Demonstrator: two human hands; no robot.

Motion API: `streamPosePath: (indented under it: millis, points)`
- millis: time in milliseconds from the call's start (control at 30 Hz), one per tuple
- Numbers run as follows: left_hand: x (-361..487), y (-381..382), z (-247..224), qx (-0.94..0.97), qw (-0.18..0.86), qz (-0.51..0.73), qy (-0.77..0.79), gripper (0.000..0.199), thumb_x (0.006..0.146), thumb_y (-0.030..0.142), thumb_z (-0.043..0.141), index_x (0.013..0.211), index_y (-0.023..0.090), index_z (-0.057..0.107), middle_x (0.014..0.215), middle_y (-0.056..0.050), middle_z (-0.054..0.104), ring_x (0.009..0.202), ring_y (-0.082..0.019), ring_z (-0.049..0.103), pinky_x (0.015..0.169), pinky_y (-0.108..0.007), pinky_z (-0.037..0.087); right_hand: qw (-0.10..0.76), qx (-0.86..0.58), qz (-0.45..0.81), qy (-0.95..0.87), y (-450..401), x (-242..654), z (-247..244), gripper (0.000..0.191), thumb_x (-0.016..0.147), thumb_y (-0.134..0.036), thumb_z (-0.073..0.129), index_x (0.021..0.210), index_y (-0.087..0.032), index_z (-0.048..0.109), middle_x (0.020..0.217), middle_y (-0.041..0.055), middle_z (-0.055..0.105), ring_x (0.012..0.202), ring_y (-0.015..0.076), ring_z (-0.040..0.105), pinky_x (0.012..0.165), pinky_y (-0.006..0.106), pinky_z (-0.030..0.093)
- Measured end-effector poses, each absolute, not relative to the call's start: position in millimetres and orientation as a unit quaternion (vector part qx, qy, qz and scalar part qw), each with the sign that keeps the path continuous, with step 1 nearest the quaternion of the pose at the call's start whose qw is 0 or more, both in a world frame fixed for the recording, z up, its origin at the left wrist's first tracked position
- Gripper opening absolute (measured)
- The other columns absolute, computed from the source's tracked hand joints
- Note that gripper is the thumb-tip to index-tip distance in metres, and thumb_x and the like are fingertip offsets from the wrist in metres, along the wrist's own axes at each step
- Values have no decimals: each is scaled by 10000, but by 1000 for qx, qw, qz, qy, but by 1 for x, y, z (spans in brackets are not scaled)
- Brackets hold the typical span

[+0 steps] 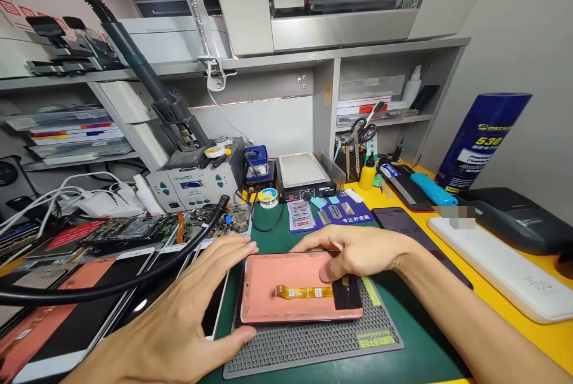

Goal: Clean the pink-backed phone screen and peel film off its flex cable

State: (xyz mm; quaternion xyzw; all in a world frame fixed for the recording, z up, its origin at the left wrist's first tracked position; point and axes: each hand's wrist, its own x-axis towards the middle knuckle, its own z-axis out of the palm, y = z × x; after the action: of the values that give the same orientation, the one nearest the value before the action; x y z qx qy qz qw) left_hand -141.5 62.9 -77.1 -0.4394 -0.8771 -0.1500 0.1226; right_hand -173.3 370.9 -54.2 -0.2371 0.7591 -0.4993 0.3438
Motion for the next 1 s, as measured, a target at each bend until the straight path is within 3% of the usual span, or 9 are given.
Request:
streamPosePath:
  millis: [200, 467, 700, 867, 1000]
  points:
    - [-140, 62, -79, -465, 151, -162, -857, 836, 781, 293, 691, 1476, 146, 252, 1426, -184, 477, 1405, -278, 370, 1195, -497, 320, 348, -236, -498, 758, 370, -173, -57, 535, 771, -205, 694, 1303, -200, 640, 1202, 49, 679, 1119, 280, 618, 926, 365, 507]
    - [-140, 62, -73, -481, 210, -176, -833, 798, 750, 315, 711, 1415, 71, 342, 1331, -184, 551, 1353, -259, 432, 1206, -418, 286, 346, -213, -522, 750, 368, -173, -58, 471, 786, -312, 725, 1233, -175, 671, 1090, 64, 698, 950, 228, 665, 789, 302, 538]
    - [-140, 58, -73, -494, 245, -172, -816, 794, 722, 298, 700, 1406, 75, 363, 1299, -190, 577, 1354, -301, 429, 1179, -487, 312, 342, -192, -542, 743, 375, -175, -56, 333, 820, -303, 723, 1099, -122, 731, 829, 41, 712, 750, 162, 657, 713, 261, 519]
    - [-140, 57, -74, -498, 259, -165, -811, 771, 705, 279, 717, 1378, 73, 402, 1264, -192, 585, 1307, -311, 465, 1165, -516, 327, 328, -154, -565, 741, 385, -179, -57, 332, 818, -333, 720, 1069, -118, 755, 767, 39, 693, 607, 110, 629, 541, 187, 517]
    - [-140, 57, -73, -490, 273, -139, -816, 747, 705, 270, 709, 1365, 74, 419, 1282, -192, 591, 1321, -308, 451, 1166, -493, 330, 318, -127, -594, 728, 389, -181, -57, 378, 820, -412, 683, 1049, -121, 757, 636, -1, 614, 524, 112, 620, 470, 198, 539]
